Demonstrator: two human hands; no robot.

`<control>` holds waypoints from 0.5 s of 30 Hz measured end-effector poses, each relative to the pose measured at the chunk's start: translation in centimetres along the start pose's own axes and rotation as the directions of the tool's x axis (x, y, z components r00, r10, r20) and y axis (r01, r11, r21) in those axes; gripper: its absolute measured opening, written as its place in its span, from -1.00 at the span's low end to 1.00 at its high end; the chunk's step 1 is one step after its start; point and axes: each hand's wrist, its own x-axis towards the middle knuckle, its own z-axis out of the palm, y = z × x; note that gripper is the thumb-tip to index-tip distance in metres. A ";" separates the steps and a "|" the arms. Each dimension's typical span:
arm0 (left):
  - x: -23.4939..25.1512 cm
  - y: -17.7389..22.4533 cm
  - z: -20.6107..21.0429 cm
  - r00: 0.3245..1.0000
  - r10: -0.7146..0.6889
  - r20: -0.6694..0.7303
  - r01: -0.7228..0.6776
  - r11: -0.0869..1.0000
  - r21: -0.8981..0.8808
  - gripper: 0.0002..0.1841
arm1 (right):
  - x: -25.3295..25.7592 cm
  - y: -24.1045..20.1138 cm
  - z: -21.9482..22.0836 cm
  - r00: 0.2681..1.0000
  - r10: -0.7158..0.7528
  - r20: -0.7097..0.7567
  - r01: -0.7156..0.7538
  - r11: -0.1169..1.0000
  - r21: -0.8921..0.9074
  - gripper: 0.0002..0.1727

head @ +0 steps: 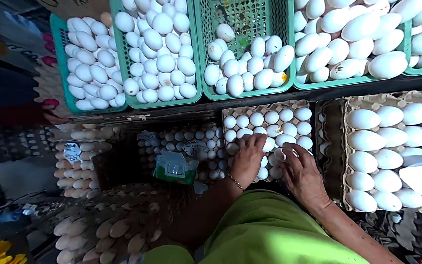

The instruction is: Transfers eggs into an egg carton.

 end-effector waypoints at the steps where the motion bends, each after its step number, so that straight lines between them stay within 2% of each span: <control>1: 0.1 0.3 0.1 1.000 -0.019 0.001 0.019 1.000 0.007 -0.46 | 0.2 -0.1 0.0 1.000 -0.003 0.002 0.003 1.000 0.002 -0.55; 7: 1.0 1.4 0.7 0.995 -0.098 0.011 0.098 0.995 0.019 -0.48 | 2.1 -0.9 0.3 0.994 -0.010 0.105 0.010 1.000 -0.006 -0.48; 10: 1.1 1.0 1.1 0.996 -0.082 -0.031 0.082 0.997 -0.001 -0.48 | 2.8 -1.0 0.7 0.989 -0.016 0.144 0.023 0.999 -0.048 -0.50; 15: -0.2 -0.6 1.6 0.994 -0.025 -0.107 0.009 0.989 -0.146 -0.33 | 3.1 -0.7 1.2 0.986 -0.018 0.169 0.030 0.997 -0.069 -0.53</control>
